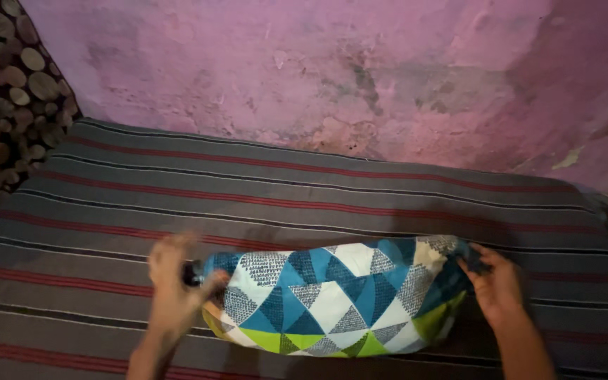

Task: The person puts a patterned pillowcase onto a pillow by hand, stretching the fabric and smoothing it down on a bed.

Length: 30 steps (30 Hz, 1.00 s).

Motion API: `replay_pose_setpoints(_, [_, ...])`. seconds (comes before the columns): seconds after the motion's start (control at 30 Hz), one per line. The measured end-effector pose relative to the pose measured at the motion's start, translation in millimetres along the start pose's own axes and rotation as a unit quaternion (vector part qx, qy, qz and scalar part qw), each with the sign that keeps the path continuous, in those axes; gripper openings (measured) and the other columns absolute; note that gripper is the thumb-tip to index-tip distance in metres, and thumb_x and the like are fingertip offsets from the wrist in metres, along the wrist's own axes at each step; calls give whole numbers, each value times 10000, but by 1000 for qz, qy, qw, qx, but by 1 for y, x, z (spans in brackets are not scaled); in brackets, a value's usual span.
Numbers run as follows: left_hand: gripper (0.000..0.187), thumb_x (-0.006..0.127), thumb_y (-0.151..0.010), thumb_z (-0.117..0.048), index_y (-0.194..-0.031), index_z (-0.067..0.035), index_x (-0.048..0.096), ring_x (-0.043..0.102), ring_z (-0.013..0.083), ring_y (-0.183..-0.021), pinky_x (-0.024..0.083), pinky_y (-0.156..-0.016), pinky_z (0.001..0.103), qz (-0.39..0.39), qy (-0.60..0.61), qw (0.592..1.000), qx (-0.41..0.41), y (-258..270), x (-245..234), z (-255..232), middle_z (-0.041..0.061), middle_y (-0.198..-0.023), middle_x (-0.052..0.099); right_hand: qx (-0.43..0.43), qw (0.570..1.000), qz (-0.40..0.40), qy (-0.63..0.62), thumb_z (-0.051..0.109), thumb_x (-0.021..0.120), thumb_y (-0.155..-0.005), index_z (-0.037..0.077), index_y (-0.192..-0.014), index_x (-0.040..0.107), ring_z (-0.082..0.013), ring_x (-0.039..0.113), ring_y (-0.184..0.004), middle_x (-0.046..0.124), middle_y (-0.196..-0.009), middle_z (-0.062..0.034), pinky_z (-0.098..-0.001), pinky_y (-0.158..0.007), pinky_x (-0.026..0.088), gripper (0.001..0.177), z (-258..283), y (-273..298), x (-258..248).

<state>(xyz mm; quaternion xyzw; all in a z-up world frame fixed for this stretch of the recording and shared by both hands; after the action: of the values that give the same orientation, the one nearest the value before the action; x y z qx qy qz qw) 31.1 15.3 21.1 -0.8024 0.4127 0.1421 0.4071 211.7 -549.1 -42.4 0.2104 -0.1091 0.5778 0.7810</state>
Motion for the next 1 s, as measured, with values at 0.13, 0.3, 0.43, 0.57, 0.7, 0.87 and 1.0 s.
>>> replay_pose_setpoints(0.13, [911,848,-635,-511,-1392,-106,545,337,439,-1405,236,-1122,670,81,-103,981,142,34,13,-15,187,-1467,465,-20,992,103,64,-57,608,-889,-118,-1221,617,-301,659,-1117,630,-1229,-222,-383,-1040,553,337,1,2,14])
replay_pose_setpoints(0.3, [338,720,-863,-177,-1195,-112,708,552,312,-1222,382,-1145,490,55,-68,995,46,22,10,17,105,-1214,681,-205,866,-7,456,120,810,-830,22,-1112,736,-280,653,-1036,682,-1101,-151,-400,-909,506,308,18,9,13])
replay_pose_setpoints(0.43, [109,658,-924,-65,-1002,-44,731,701,236,-873,550,-899,430,41,0,997,-63,-23,15,23,125,-943,734,-467,676,-51,568,151,840,-834,-20,-1002,712,-306,627,-1029,676,-1065,-176,-393,-898,488,271,56,31,33])
replay_pose_setpoints(0.57, [51,602,-952,30,-950,47,649,703,200,-822,535,-1053,416,-139,112,981,73,-38,-20,-25,164,-843,679,-344,808,-129,462,133,771,-934,9,-1068,692,-214,629,-853,678,-942,-94,-365,-755,484,200,90,46,10])
replay_pose_setpoints(0.7, [102,614,-1008,-13,-996,45,697,630,163,-721,506,-639,316,-129,117,983,-50,-75,-27,-46,137,-835,685,-374,825,-122,406,95,764,-965,4,-1105,669,-175,544,-786,613,-851,-83,-346,-688,433,192,101,50,14])
replay_pose_setpoints(0.87, [135,637,-1039,-53,-982,50,703,588,154,-669,461,-609,322,-153,102,978,-99,-101,-45,-72,137,-757,675,-418,807,-149,390,89,752,-974,0,-1132,659,-131,525,-773,589,-870,-50,-309,-668,418,204,120,41,14])
replay_pose_setpoints(1.0, [108,640,-997,-48,-1025,21,718,657,160,-720,521,-673,312,-128,126,984,1,-156,-21,-73,124,-820,707,-399,793,-129,442,160,752,-1009,-16,-1065,657,-202,547,-733,614,-800,-112,-380,-681,430,207,121,-29,19])
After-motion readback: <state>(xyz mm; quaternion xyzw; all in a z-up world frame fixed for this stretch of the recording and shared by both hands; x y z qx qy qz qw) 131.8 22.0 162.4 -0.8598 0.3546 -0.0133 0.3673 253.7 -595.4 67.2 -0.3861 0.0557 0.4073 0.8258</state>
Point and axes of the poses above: each hand's wrist, its own y-axis away from the middle knuckle, its own x-axis out of the palm, z = x × y, the point moved 5 cm from there along -y, towards the middle knuckle
